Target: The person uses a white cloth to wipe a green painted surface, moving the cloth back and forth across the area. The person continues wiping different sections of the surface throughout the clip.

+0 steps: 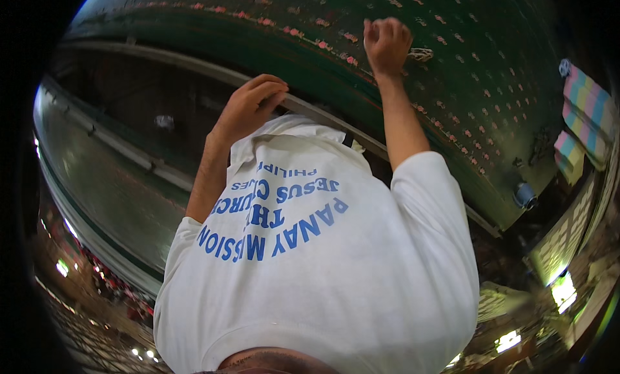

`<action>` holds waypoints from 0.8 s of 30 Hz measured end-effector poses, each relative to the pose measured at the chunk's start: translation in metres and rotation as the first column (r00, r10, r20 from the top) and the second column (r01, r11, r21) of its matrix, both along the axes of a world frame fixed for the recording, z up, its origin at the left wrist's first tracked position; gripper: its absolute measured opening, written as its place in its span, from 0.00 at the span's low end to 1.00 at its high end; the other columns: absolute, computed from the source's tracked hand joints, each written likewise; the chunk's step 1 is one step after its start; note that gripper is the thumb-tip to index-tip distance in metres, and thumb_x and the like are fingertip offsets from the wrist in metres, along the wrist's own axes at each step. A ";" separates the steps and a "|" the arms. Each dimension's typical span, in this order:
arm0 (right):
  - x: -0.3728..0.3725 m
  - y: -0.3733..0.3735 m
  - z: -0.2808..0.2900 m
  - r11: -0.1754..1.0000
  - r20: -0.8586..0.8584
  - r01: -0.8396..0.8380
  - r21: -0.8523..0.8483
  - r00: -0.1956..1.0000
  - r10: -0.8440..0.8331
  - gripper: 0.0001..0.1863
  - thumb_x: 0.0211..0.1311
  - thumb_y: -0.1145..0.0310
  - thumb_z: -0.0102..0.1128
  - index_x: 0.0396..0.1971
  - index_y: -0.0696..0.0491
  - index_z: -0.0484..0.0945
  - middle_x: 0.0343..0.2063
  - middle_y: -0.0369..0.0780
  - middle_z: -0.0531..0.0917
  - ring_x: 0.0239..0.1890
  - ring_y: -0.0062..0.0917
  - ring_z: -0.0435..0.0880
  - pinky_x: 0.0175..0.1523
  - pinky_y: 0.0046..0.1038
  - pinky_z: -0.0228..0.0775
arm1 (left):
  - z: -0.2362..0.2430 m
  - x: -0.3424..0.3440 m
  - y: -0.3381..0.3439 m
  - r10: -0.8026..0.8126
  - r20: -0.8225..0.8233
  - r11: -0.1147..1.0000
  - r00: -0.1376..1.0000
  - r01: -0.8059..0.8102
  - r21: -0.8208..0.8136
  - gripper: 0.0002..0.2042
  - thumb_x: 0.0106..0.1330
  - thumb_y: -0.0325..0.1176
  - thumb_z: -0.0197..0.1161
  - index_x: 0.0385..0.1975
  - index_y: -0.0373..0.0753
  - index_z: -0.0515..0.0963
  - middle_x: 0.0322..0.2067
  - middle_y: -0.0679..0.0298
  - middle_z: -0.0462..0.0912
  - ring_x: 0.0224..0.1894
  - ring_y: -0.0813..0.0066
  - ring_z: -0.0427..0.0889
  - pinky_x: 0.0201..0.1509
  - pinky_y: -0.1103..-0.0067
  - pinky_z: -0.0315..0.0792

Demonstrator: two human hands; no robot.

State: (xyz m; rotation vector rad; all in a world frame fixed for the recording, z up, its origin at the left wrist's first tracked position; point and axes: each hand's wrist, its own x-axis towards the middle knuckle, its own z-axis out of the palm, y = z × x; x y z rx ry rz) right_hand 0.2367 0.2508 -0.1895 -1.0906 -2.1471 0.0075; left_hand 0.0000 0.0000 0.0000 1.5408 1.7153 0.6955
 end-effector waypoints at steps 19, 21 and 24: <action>0.070 -0.082 0.008 0.693 0.104 0.721 0.007 0.689 -0.718 0.12 0.67 0.57 0.78 0.38 0.48 0.87 0.41 0.39 0.87 0.51 0.40 0.84 0.58 0.46 0.75 | -0.091 -0.158 0.055 -0.049 -0.189 0.864 0.981 0.136 0.485 0.14 0.69 0.26 0.75 0.23 0.37 0.76 0.26 0.59 0.79 0.28 0.55 0.79 0.33 0.64 0.74; 0.090 -0.058 0.009 0.586 0.081 0.810 0.028 0.582 -0.809 0.13 0.67 0.55 0.77 0.36 0.49 0.86 0.40 0.40 0.88 0.50 0.42 0.85 0.58 0.47 0.75 | -0.095 -0.145 0.056 -0.106 -0.175 0.856 0.979 0.179 0.484 0.15 0.68 0.25 0.75 0.22 0.37 0.75 0.25 0.59 0.78 0.28 0.55 0.79 0.33 0.64 0.73; 0.097 -0.040 0.006 0.538 0.040 0.842 0.036 0.537 -0.843 0.15 0.68 0.53 0.76 0.34 0.48 0.85 0.40 0.40 0.88 0.48 0.43 0.85 0.59 0.48 0.74 | -0.108 -0.134 0.053 -0.149 -0.215 0.843 0.965 0.238 0.483 0.15 0.67 0.24 0.75 0.22 0.38 0.75 0.25 0.60 0.78 0.27 0.57 0.79 0.32 0.65 0.74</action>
